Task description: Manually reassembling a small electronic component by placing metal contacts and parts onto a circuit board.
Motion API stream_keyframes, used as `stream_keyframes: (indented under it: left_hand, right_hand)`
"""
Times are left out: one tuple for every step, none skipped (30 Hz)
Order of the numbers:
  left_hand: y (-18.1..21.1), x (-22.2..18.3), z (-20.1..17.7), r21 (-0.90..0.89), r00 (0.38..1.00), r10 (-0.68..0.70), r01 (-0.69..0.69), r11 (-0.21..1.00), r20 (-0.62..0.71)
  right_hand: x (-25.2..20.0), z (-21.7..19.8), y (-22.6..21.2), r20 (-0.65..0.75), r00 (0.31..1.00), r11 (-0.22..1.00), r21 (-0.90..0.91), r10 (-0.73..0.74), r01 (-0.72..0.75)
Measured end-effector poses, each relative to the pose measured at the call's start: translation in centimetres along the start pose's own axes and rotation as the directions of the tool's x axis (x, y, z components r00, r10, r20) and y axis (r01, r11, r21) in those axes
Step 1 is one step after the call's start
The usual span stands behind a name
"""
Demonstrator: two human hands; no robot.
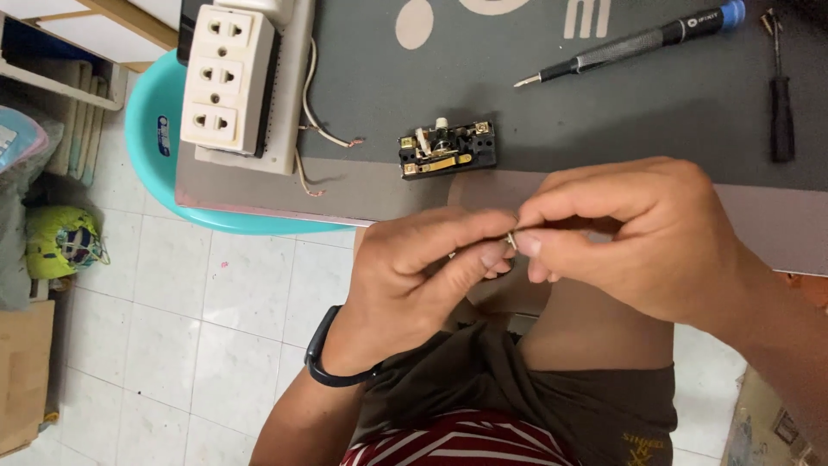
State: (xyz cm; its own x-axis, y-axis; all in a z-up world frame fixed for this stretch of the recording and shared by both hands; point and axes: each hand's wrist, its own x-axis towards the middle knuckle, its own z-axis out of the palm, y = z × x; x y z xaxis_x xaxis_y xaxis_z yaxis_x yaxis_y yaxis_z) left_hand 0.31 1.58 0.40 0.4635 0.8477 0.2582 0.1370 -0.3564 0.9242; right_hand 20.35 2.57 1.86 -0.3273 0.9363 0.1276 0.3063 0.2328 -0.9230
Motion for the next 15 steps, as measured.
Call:
stream_keyframes:
  left_hand:
    - [0.0, 0.0, -0.2, 0.001, 1.000, 0.002, -0.002, 1.000, -0.004]
    - [0.0, 0.0, -0.4, 0.051, 0.999, 0.054, -0.054, 0.997, 0.006]
    - [0.0, 0.1, -0.5, 0.101, 0.994, 0.105, -0.106, 0.989, 0.018]
    - [0.0, 0.1, -0.8, 0.102, 0.994, 0.106, -0.107, 0.989, 0.015]
    - [-0.1, 0.2, -1.0, 0.147, 0.990, 0.129, -0.136, 0.980, 0.057]
    - [-0.1, 0.3, -1.3, 0.190, 0.983, 0.150, -0.167, 0.968, 0.101]
    - [0.0, 0.4, -1.2, 0.190, 0.983, 0.151, -0.168, 0.967, 0.101]
    - [0.1, 0.5, -1.2, 0.202, 0.985, 0.153, -0.165, 0.965, 0.076]
    - [0.3, 0.6, -1.2, 0.215, 0.987, 0.154, -0.162, 0.963, 0.051]
    - [0.5, 0.7, -1.1, 0.216, 0.987, 0.154, -0.162, 0.963, 0.051]
    - [0.8, 0.8, -1.0, 0.194, 0.994, 0.102, -0.107, 0.975, 0.037]
    - [1.1, 1.0, -0.9, 0.170, 0.998, 0.049, -0.052, 0.984, 0.025]
    - [0.8, 0.8, -1.0, 0.169, 0.998, 0.049, -0.053, 0.984, 0.025]
    - [0.6, 0.7, -1.0, 0.206, 0.999, 0.043, -0.046, 0.978, 0.021]
    - [0.3, 0.6, -1.0, 0.242, 0.999, 0.036, -0.039, 0.970, 0.017]
  right_hand:
    - [0.0, 0.1, 0.1, 0.003, 1.000, 1.000, -0.002, -0.004, 0.004]
    - [-0.1, 0.1, 0.3, 0.000, 0.999, 0.998, -0.018, -0.054, 0.054]
    - [-0.1, 0.2, 0.5, -0.001, 0.995, 0.994, -0.033, -0.104, 0.104]
    - [0.0, 0.3, 0.5, 0.001, 0.994, 0.994, -0.034, -0.106, 0.106]
    - [0.0, 0.4, 0.6, 0.005, 0.992, 0.991, -0.035, -0.127, 0.127]
    - [0.0, 0.5, 0.7, 0.006, 0.989, 0.988, -0.036, -0.147, 0.147]
    - [0.1, 0.5, 0.5, 0.005, 0.989, 0.988, -0.038, -0.148, 0.148]
    - [0.2, 0.6, 0.3, -0.019, 0.984, 0.982, -0.068, -0.177, 0.176]
    - [0.3, 0.6, 0.1, -0.042, 0.977, 0.974, -0.098, -0.207, 0.202]
    - [0.4, 0.6, 0.0, -0.042, 0.977, 0.974, -0.098, -0.208, 0.203]
    - [0.4, 0.5, 0.0, -0.048, 0.984, 0.977, -0.141, -0.169, 0.160]
    - [0.5, 0.5, 0.0, -0.056, 0.990, 0.976, -0.186, -0.129, 0.116]
    - [0.5, 0.5, 0.2, -0.056, 0.990, 0.976, -0.186, -0.129, 0.116]
    - [0.5, 0.4, 0.4, -0.041, 0.987, 0.970, -0.192, -0.158, 0.148]
    - [0.5, 0.4, 0.6, -0.025, 0.982, 0.964, -0.198, -0.187, 0.179]
